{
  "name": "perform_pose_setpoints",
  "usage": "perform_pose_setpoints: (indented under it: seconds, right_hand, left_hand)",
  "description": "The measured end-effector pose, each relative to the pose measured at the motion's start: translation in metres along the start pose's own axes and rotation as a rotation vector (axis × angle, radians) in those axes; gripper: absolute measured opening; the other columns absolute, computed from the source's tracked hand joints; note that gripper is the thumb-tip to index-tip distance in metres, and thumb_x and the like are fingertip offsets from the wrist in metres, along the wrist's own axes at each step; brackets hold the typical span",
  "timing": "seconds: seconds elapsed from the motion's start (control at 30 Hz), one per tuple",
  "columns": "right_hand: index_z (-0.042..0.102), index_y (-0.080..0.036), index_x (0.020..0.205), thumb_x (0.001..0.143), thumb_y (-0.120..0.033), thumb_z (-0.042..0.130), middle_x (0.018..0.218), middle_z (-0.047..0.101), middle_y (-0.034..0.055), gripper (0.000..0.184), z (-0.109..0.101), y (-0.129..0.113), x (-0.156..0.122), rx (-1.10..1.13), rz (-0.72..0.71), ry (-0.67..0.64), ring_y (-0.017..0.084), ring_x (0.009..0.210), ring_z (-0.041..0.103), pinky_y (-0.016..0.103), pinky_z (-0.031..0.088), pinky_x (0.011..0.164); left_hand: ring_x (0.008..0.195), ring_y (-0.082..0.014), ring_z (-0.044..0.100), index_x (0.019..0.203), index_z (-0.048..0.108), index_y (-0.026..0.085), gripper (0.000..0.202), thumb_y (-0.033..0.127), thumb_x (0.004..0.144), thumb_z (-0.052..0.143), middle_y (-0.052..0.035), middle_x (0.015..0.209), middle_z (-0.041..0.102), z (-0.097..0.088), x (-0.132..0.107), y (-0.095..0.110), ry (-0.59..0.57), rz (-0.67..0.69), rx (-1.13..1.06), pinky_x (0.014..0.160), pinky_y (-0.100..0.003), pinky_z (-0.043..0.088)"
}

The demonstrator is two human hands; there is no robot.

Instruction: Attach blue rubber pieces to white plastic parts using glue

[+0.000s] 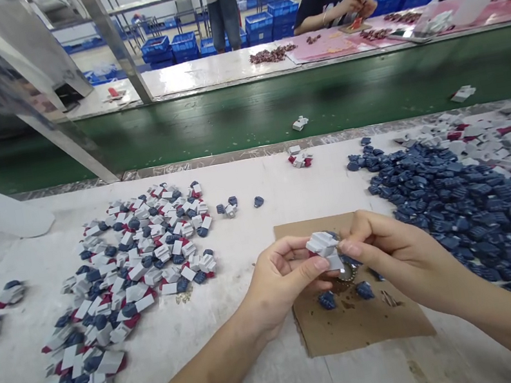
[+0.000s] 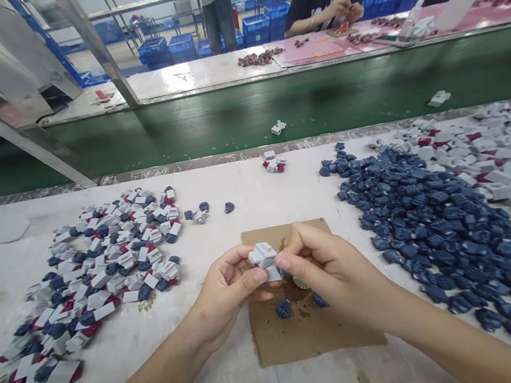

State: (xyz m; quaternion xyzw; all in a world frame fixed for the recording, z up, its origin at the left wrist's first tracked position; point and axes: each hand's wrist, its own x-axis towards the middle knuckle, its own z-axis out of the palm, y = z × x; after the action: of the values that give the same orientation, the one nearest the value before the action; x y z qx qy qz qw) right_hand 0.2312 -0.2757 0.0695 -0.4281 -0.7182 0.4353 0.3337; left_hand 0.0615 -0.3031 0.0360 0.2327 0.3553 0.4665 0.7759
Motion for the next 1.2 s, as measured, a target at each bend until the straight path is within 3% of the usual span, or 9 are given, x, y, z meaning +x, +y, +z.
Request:
perform_pose_setpoints:
  seconds: [0.23, 0.4, 0.53, 0.63, 0.8, 0.97, 1.03, 1.13, 1.2]
  right_hand:
    - [0.045, -0.023, 0.062, 0.092, -0.062, 0.049, 0.051, 0.049, -0.0045, 0.049, 0.018, 0.004, -0.004, -0.080, -0.007, 0.203, 0.009, 0.042, 0.045, 0.020, 0.035, 0.038]
    - [0.036, -0.023, 0.063, 0.102, -0.041, 0.039, 0.047, 0.040, -0.0071, 0.043, 0.034, 0.019, -0.015, -0.290, -0.079, 0.351, 0.008, 0.037, 0.039, 0.020, 0.029, 0.037]
    - [0.057, -0.022, 0.087, 0.105, -0.036, 0.029, 0.056, 0.056, -0.0047, 0.036, 0.034, 0.027, -0.021, -0.386, -0.116, 0.313, 0.010, 0.045, 0.052, 0.021, 0.037, 0.044]
    - [0.060, -0.019, 0.120, 0.105, -0.046, 0.018, 0.054, 0.058, -0.0034, 0.052, 0.031, 0.031, -0.024, -0.438, -0.143, 0.212, 0.014, 0.046, 0.056, 0.024, 0.036, 0.043]
    - [0.062, -0.015, 0.126, 0.102, -0.056, 0.013, 0.054, 0.062, 0.0004, 0.068, 0.035, 0.039, -0.027, -0.500, -0.113, 0.174, 0.017, 0.048, 0.056, 0.027, 0.035, 0.046]
    - [0.060, -0.018, 0.131, 0.090, -0.077, 0.007, 0.057, 0.060, 0.0014, 0.089, 0.017, 0.028, -0.012, -0.206, 0.003, 0.080, 0.018, 0.048, 0.053, 0.029, 0.038, 0.046]
    - [0.065, -0.021, 0.124, 0.086, -0.080, 0.004, 0.067, 0.062, 0.0038, 0.093, 0.001, 0.015, 0.002, 0.003, 0.092, 0.167, 0.018, 0.055, 0.055, 0.029, 0.043, 0.048]
    - [0.069, -0.022, 0.106, 0.094, -0.068, 0.000, 0.083, 0.066, 0.0075, 0.083, -0.013, -0.005, 0.023, 0.295, 0.192, 0.393, 0.018, 0.073, 0.062, 0.028, 0.050, 0.059]
    - [0.067, -0.021, 0.103, 0.099, -0.059, 0.004, 0.086, 0.069, 0.0076, 0.074, -0.008, -0.016, 0.032, 0.438, 0.236, 0.382, 0.017, 0.082, 0.065, 0.027, 0.053, 0.071]
  left_hand:
    - [0.064, -0.0069, 0.069, 0.085, 0.067, 0.015, 0.033, 0.029, 0.065, 0.088, 0.0022, 0.072, 0.075, 0.005, -0.002, -0.013, 0.036, 0.102, -0.040, 0.064, -0.017, 0.057]
    - [0.068, -0.0102, 0.069, 0.085, 0.064, 0.015, 0.044, 0.040, 0.058, 0.090, 0.0003, 0.070, 0.075, 0.009, -0.004, -0.021, 0.083, 0.067, 0.063, 0.071, -0.023, 0.056]
    - [0.067, -0.0107, 0.068, 0.082, 0.062, 0.015, 0.047, 0.043, 0.056, 0.090, -0.0006, 0.070, 0.073, 0.009, -0.005, -0.026, 0.060, 0.066, 0.114, 0.067, -0.022, 0.054]
    - [0.068, -0.0107, 0.068, 0.082, 0.062, 0.015, 0.044, 0.044, 0.061, 0.088, -0.0014, 0.071, 0.073, 0.009, -0.005, -0.030, 0.068, 0.097, 0.150, 0.066, -0.021, 0.053]
    - [0.062, -0.0086, 0.067, 0.082, 0.061, 0.016, 0.042, 0.045, 0.064, 0.085, 0.0003, 0.067, 0.072, 0.007, -0.003, -0.034, 0.080, 0.118, 0.176, 0.060, -0.018, 0.051]
    - [0.063, -0.0087, 0.070, 0.081, 0.058, 0.017, 0.041, 0.035, 0.062, 0.089, 0.0027, 0.070, 0.073, 0.003, 0.006, -0.023, -0.024, 0.032, 0.036, 0.062, -0.017, 0.055]
    - [0.065, -0.0092, 0.072, 0.081, 0.057, 0.017, 0.040, 0.031, 0.063, 0.090, 0.0028, 0.073, 0.074, 0.000, 0.009, -0.019, -0.070, 0.037, -0.010, 0.060, -0.015, 0.055]
    - [0.065, -0.0098, 0.073, 0.082, 0.056, 0.018, 0.038, 0.028, 0.066, 0.088, 0.0029, 0.073, 0.075, -0.003, 0.010, -0.015, -0.109, 0.077, -0.009, 0.057, -0.013, 0.053]
    - [0.064, -0.0106, 0.072, 0.082, 0.056, 0.019, 0.037, 0.027, 0.066, 0.088, 0.0028, 0.074, 0.074, -0.003, 0.010, -0.016, -0.138, 0.089, 0.014, 0.056, -0.014, 0.053]
